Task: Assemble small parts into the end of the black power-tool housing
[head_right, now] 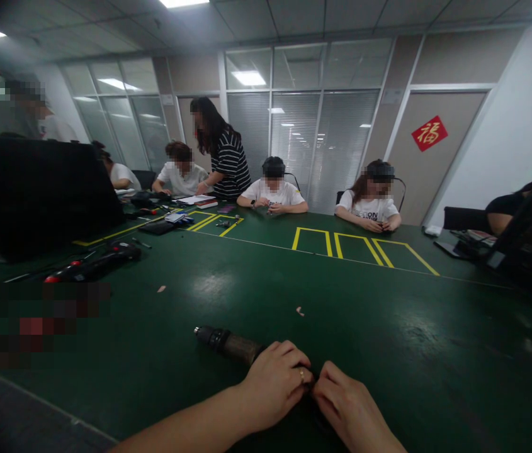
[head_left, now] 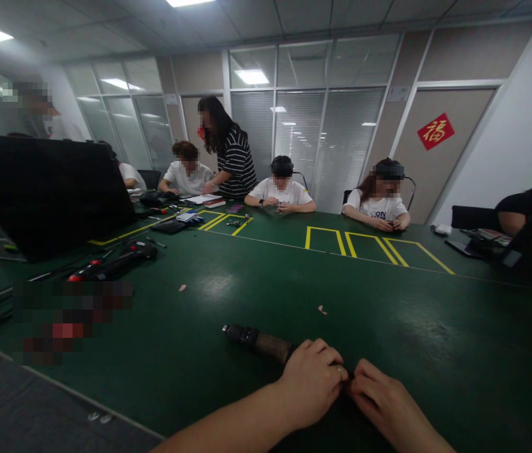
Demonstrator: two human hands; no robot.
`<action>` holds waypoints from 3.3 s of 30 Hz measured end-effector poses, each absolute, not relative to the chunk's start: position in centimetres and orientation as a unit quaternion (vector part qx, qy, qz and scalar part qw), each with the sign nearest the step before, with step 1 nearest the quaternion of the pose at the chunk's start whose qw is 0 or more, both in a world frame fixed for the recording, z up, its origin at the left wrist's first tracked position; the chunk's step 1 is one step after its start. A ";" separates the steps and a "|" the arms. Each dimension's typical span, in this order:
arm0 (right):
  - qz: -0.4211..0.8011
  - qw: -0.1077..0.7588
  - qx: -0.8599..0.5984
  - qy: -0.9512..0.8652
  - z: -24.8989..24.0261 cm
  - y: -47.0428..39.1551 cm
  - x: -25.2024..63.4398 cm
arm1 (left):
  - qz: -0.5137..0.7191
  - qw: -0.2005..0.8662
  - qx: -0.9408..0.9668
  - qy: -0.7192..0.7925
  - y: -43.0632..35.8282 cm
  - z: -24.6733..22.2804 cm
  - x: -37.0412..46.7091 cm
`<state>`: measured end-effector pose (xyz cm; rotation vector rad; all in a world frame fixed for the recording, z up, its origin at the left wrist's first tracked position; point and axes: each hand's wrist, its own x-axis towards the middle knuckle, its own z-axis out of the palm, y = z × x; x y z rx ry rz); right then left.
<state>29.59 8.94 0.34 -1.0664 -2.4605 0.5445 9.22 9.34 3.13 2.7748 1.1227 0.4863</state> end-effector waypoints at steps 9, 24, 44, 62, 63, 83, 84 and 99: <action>0.234 0.212 -0.410 -0.856 1.2 8.6 29.3 | 0.172 0.052 0.906 0.384 9.3 2.6 9.5; 0.272 0.211 -0.423 -0.838 1.3 8.7 29.3 | 0.174 0.075 0.902 0.388 9.1 3.1 9.3; 0.269 0.230 -0.394 -0.848 1.3 9.4 30.3 | 0.172 0.028 0.917 0.358 9.3 2.6 9.3; 0.239 0.218 -0.383 -0.865 0.1 9.3 30.1 | 0.124 -0.040 0.938 0.321 9.4 3.1 9.3; 0.239 0.218 -0.382 -0.866 0.2 9.3 30.0 | 0.124 -0.046 0.940 0.316 9.5 3.0 9.3; 0.233 0.232 -0.377 -0.866 0.6 9.3 29.8 | 0.140 -0.051 0.920 0.363 8.9 2.7 10.0; 0.233 0.234 -0.375 -0.866 0.6 9.3 29.8 | 0.144 -0.056 0.919 0.362 8.9 2.5 10.1; 0.280 0.240 -0.413 -0.833 1.1 9.2 29.6 | 0.130 -0.026 0.927 0.350 9.5 2.3 9.9</action>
